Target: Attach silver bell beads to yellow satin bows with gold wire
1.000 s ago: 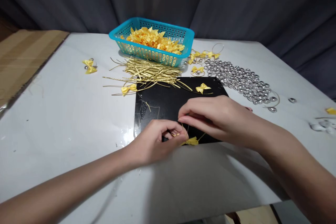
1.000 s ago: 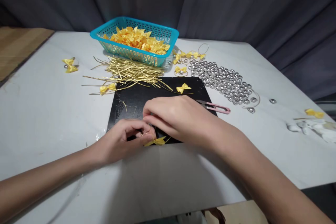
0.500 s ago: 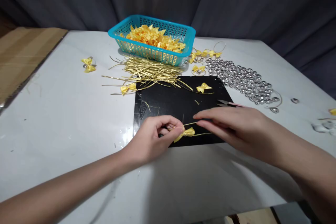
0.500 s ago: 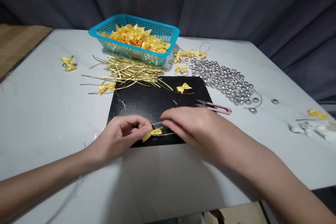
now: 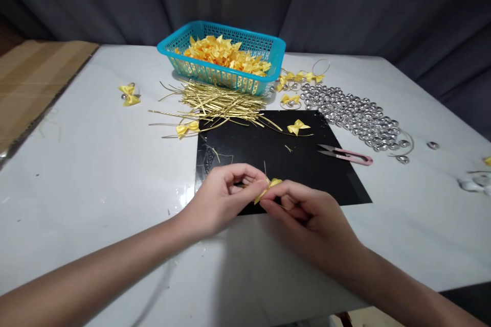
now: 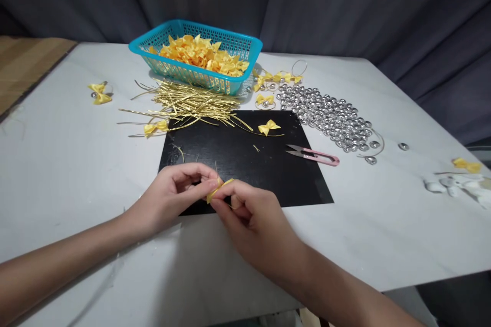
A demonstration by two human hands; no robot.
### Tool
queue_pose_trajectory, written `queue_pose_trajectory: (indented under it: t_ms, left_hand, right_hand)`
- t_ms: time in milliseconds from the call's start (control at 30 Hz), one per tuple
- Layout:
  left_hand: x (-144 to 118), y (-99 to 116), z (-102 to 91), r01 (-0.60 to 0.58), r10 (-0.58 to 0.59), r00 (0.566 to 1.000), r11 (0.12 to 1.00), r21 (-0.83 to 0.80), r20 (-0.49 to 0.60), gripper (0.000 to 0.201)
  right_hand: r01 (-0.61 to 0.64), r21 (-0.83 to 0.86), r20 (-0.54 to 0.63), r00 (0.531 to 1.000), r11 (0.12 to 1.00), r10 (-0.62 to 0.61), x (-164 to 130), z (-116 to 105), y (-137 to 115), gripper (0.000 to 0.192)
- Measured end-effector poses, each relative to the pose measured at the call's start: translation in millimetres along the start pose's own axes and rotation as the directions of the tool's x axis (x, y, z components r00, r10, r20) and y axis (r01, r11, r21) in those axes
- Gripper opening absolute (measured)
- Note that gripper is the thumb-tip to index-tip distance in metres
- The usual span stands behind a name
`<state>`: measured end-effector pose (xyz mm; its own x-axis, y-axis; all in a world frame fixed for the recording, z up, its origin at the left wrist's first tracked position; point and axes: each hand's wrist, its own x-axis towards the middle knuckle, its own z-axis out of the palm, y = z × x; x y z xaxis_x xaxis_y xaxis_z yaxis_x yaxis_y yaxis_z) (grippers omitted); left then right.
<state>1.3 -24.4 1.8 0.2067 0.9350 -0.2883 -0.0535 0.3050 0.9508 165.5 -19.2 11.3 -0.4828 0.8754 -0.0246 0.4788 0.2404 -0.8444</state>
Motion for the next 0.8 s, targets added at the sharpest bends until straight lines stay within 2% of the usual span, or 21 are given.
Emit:
queue_pose_trajectory:
  t_ms: [133, 200, 267, 333, 467, 567, 667, 733, 800]
  left_hand:
    - [-1, 2, -0.2, 0.002, -0.002, 1.000, 1.000, -0.012, -0.015, 0.014]
    - [0, 4, -0.2, -0.006, 0.005, 0.999, 1.000, -0.027, -0.048, 0.015]
    - [0, 5, -0.3, -0.023, 0.020, 0.997, 0.999, -0.037, -0.078, 0.015]
    - [1, 6, -0.3, -0.027, 0.023, 0.996, 0.999, -0.039, -0.083, 0.014]
    - [0, 7, 0.0, -0.016, 0.014, 0.998, 0.999, -0.034, -0.062, 0.015]
    - [-2, 7, -0.1, -0.029, 0.028, 0.998, 1.000, -0.009, -0.059, 0.016]
    - [-3, 6, -0.1, -0.020, 0.024, 0.997, 0.999, 0.046, -0.078, 0.019]
    - [-4, 6, 0.3, -0.017, 0.023, 0.997, 0.996, 0.088, -0.074, 0.018]
    - [-5, 5, 1.0, -0.038, 0.042, 0.999, 0.992, 0.121, -0.033, 0.017]
  right_hand:
    - [-0.131, 0.201, 0.084, 0.990, 0.971, 0.116, -1, -2, -2, 0.017]
    - [-0.152, 0.227, 0.022, 0.988, 0.962, 0.151, -5, -2, -2, 0.015]
    - [-0.124, 0.154, -0.120, 0.982, 0.980, 0.143, -11, -1, -1, 0.011]
    - [-0.075, 0.017, -0.214, 0.974, 0.997, 0.077, -15, -1, 1, 0.009]
    - [0.147, -0.246, -0.163, 0.968, 0.958, -0.190, -19, -4, 5, 0.011]
    - [0.340, -0.466, -0.041, 0.914, 0.817, -0.404, -19, -8, 10, 0.015]
    - [0.514, -0.641, 0.146, 0.811, 0.570, -0.567, -17, -17, 10, 0.021]
    - [0.598, -0.682, 0.248, 0.731, 0.421, -0.636, -13, -26, 4, 0.022]
    - [0.642, -0.674, 0.302, 0.691, 0.366, -0.656, -7, -35, -4, 0.023]
